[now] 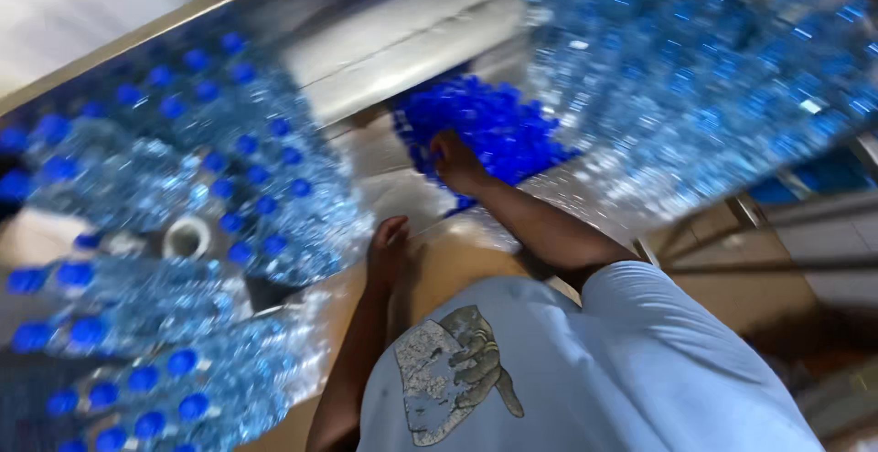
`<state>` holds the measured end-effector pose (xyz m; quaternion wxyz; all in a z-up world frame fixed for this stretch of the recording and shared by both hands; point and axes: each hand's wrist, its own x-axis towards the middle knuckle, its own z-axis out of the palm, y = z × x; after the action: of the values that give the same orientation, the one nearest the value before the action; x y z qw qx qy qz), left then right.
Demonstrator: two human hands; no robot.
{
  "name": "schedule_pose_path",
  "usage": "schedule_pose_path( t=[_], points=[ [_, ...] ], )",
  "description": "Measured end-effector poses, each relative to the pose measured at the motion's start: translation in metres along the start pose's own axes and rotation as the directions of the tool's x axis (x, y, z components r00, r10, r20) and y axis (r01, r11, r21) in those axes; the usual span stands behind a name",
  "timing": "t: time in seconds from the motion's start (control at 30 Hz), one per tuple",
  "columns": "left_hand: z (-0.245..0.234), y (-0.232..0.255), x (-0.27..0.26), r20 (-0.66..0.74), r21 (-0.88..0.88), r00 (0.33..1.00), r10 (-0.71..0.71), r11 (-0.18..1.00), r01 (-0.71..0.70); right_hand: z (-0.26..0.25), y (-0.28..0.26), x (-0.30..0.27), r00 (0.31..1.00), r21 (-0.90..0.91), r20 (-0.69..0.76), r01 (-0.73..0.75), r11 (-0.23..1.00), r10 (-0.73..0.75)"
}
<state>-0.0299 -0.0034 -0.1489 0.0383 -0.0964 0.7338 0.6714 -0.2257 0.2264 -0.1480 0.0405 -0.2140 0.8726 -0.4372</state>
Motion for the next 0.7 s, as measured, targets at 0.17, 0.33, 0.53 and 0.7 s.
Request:
schedule_pose_path(
  t=[0.17,0.33,0.53,0.7],
  points=[
    [0.048,0.068,0.010,0.004,-0.075,0.999,-0.052,0.996,0.052,-0.230,-0.038,-0.102,0.887,-0.263,-0.348,-0.402,0.877,0.302],
    [0.091,0.063,0.041,0.095,-0.175,0.993,-0.064,0.981,0.080,-0.361,-0.026,-0.175,0.844,-0.659,-0.390,-0.535,0.528,0.368],
    [0.130,0.070,0.045,0.192,-0.178,0.981,-0.005,0.983,0.040,-0.373,0.016,-0.180,0.894,-0.700,-0.301,-0.444,0.559,0.332],
    [0.139,0.060,0.043,0.163,-0.175,0.986,0.039,0.985,-0.010,-0.347,-0.022,-0.193,0.936,-0.669,-0.202,-0.348,0.657,0.289]
  ],
)
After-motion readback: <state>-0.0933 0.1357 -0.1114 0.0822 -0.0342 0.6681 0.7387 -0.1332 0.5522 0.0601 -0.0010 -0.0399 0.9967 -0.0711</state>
